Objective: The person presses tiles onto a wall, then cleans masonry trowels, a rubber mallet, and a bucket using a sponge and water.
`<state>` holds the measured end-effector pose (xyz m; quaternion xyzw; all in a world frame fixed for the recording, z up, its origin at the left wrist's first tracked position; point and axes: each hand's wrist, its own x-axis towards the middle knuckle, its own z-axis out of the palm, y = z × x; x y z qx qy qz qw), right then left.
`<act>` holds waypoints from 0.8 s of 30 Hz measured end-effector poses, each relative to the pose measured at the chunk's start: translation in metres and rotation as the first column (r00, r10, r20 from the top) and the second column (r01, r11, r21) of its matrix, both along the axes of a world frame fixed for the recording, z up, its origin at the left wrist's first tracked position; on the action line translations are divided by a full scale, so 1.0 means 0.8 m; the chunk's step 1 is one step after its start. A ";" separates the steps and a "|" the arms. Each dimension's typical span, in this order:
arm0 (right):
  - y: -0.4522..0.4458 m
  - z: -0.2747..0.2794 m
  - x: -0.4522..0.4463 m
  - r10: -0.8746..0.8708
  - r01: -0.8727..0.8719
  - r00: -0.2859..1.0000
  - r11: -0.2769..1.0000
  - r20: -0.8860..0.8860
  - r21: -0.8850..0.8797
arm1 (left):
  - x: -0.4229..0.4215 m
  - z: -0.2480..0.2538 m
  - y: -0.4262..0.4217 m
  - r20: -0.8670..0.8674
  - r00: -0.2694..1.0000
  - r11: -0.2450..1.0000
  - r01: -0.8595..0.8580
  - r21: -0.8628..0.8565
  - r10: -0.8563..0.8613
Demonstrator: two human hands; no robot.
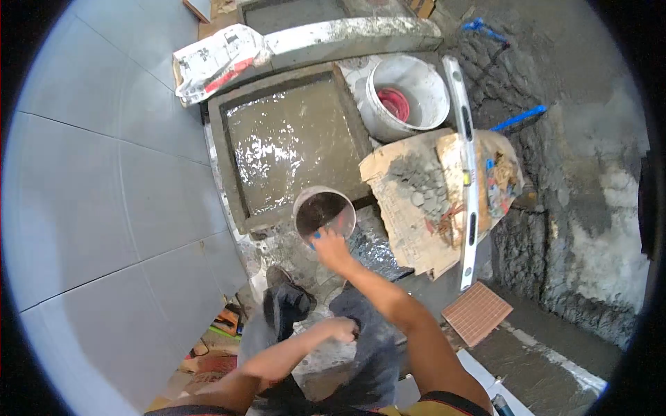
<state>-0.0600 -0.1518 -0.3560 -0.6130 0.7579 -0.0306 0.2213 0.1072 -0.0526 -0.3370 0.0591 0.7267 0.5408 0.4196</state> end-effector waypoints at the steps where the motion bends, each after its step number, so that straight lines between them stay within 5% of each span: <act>1: 0.008 0.008 0.004 -0.033 0.034 0.999 0.999 0.023 -0.014 | 0.023 0.013 -0.004 0.027 0.988 0.988 -0.154 -0.020 0.154; 3: 0.021 0.033 0.015 -0.022 0.022 0.998 1.000 0.057 0.003 | 0.075 0.077 -0.015 -0.167 0.743 0.725 -0.669 -0.161 0.648; 7: 0.050 0.105 0.038 0.084 -0.092 0.992 0.993 0.098 0.078 | 0.141 0.228 -0.062 -0.209 0.504 0.373 -0.809 -0.454 0.838; 9: 0.073 0.127 0.067 0.101 -0.106 0.990 0.993 0.094 0.050 | 0.153 0.290 -0.064 0.134 0.545 0.422 -0.446 -0.789 0.828; 13: 0.106 0.088 0.115 0.009 -0.040 0.977 0.989 0.215 0.144 | 0.171 0.305 -0.014 0.490 0.365 0.592 -0.262 -0.762 0.792; 18: 0.104 0.010 0.162 0.055 -0.071 0.991 0.989 0.124 0.130 | 0.180 0.261 0.030 0.505 0.368 0.598 -0.208 -0.774 0.781; 24: 0.078 -0.047 0.136 -0.301 0.284 0.954 0.902 0.003 0.326 | 0.195 0.249 0.046 0.418 0.358 0.526 -0.295 -0.798 0.835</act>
